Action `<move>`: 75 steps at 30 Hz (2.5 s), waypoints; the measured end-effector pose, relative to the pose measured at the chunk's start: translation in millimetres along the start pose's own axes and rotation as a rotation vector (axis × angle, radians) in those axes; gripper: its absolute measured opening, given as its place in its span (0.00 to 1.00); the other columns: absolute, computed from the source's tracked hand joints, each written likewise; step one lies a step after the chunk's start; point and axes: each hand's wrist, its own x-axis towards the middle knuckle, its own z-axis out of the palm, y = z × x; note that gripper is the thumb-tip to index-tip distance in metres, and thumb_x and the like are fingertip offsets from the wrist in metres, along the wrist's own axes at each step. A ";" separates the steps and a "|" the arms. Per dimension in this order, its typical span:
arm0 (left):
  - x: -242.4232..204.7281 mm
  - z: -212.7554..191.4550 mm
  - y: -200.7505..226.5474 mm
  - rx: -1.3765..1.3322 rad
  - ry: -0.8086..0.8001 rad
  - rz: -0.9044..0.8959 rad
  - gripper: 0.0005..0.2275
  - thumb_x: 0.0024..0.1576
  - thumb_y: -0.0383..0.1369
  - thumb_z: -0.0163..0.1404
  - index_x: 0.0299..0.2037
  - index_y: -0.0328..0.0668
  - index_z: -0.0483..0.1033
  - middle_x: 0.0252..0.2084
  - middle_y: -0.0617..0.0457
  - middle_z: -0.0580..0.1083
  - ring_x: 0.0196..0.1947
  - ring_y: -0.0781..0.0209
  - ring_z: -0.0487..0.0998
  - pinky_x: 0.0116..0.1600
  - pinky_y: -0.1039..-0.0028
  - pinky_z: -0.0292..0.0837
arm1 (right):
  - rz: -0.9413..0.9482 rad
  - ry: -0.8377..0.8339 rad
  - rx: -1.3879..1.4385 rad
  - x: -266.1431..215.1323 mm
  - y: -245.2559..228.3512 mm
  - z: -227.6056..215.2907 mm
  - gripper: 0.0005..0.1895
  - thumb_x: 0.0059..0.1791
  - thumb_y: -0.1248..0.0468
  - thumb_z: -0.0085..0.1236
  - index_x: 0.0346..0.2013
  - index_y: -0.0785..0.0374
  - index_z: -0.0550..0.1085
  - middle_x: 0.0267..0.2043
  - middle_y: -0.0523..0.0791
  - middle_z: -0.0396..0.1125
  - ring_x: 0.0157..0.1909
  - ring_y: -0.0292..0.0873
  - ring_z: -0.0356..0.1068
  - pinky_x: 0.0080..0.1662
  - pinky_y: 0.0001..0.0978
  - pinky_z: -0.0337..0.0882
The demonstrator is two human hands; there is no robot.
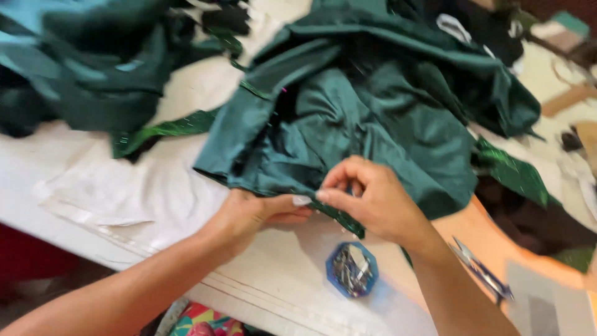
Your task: The person aligns a strip of green glittery trim along the edge of a dark green satin garment. They repeatedly pick up pins from a blue pincushion and insert them into the fabric to secure the trim in place. The hands adjust the material and the trim throughout the process to ensure proper alignment.
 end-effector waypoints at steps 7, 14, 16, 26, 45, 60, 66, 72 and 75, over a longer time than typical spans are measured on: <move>-20.2 17.5 17.2 0.147 0.135 -0.075 0.13 0.51 0.23 0.54 0.44 0.16 0.79 0.39 0.29 0.80 0.41 0.43 0.83 0.56 0.66 0.78 | -0.009 -0.044 -0.139 -53.5 0.2 -52.6 0.05 0.45 0.61 0.63 0.30 0.56 0.84 0.27 0.37 0.73 0.28 0.31 0.67 0.33 0.23 0.63; -19.2 13.9 17.4 0.191 0.125 -0.086 0.14 0.50 0.25 0.55 0.42 0.18 0.81 0.39 0.30 0.81 0.40 0.45 0.84 0.57 0.68 0.76 | -0.143 -0.098 -0.265 -100.5 25.2 -44.9 0.05 0.45 0.59 0.62 0.33 0.53 0.82 0.35 0.37 0.77 0.38 0.36 0.74 0.42 0.27 0.72; -16.4 12.4 15.2 0.130 0.110 -0.058 0.14 0.50 0.23 0.55 0.43 0.15 0.79 0.39 0.26 0.80 0.39 0.40 0.83 0.55 0.65 0.79 | -0.217 -0.058 -0.286 -102.8 24.6 -28.7 0.06 0.46 0.60 0.61 0.36 0.53 0.81 0.36 0.37 0.76 0.39 0.37 0.74 0.43 0.28 0.71; -20.0 12.8 18.9 0.180 0.105 -0.089 0.13 0.51 0.25 0.55 0.43 0.18 0.81 0.39 0.30 0.81 0.41 0.44 0.84 0.58 0.68 0.77 | -0.477 0.039 -0.722 -93.7 32.7 0.2 0.05 0.47 0.63 0.59 0.37 0.56 0.75 0.37 0.39 0.67 0.33 0.43 0.62 0.35 0.34 0.65; -17.0 10.2 15.9 0.135 0.081 -0.055 0.14 0.49 0.23 0.56 0.42 0.17 0.80 0.39 0.29 0.80 0.40 0.42 0.83 0.57 0.67 0.79 | -0.293 -0.064 -0.907 -111.5 55.7 -26.0 0.06 0.51 0.54 0.52 0.31 0.48 0.71 0.27 0.35 0.66 0.36 0.40 0.67 0.36 0.37 0.65; -19.7 17.3 17.2 0.112 0.142 -0.060 0.12 0.52 0.20 0.53 0.43 0.14 0.77 0.40 0.27 0.79 0.41 0.38 0.82 0.57 0.64 0.78 | 0.278 -0.268 -0.781 -130.8 74.3 -37.3 0.11 0.41 0.52 0.57 0.36 0.45 0.70 0.37 0.33 0.68 0.43 0.39 0.68 0.43 0.39 0.68; -16.7 16.3 15.4 0.064 0.127 -0.034 0.12 0.51 0.19 0.53 0.42 0.12 0.76 0.39 0.25 0.79 0.40 0.36 0.82 0.55 0.62 0.79 | 0.022 -0.198 -0.995 -131.4 91.6 -12.5 0.04 0.40 0.59 0.51 0.28 0.50 0.67 0.29 0.38 0.63 0.35 0.44 0.66 0.33 0.43 0.67; -1.7 0.7 2.4 0.036 0.049 0.042 0.13 0.47 0.19 0.55 0.41 0.14 0.78 0.38 0.29 0.80 0.36 0.38 0.82 0.50 0.60 0.82 | -0.312 0.100 -0.823 -137.5 104.8 -14.1 0.01 0.43 0.61 0.55 0.27 0.50 0.72 0.27 0.36 0.67 0.31 0.41 0.68 0.35 0.33 0.67; -0.4 -1.2 1.1 0.038 0.018 0.055 0.13 0.46 0.20 0.56 0.41 0.15 0.78 0.37 0.30 0.80 0.36 0.39 0.83 0.49 0.60 0.83 | -0.036 0.232 -0.596 -142.7 105.8 -13.5 0.04 0.40 0.59 0.62 0.29 0.47 0.77 0.26 0.33 0.74 0.28 0.35 0.73 0.37 0.27 0.69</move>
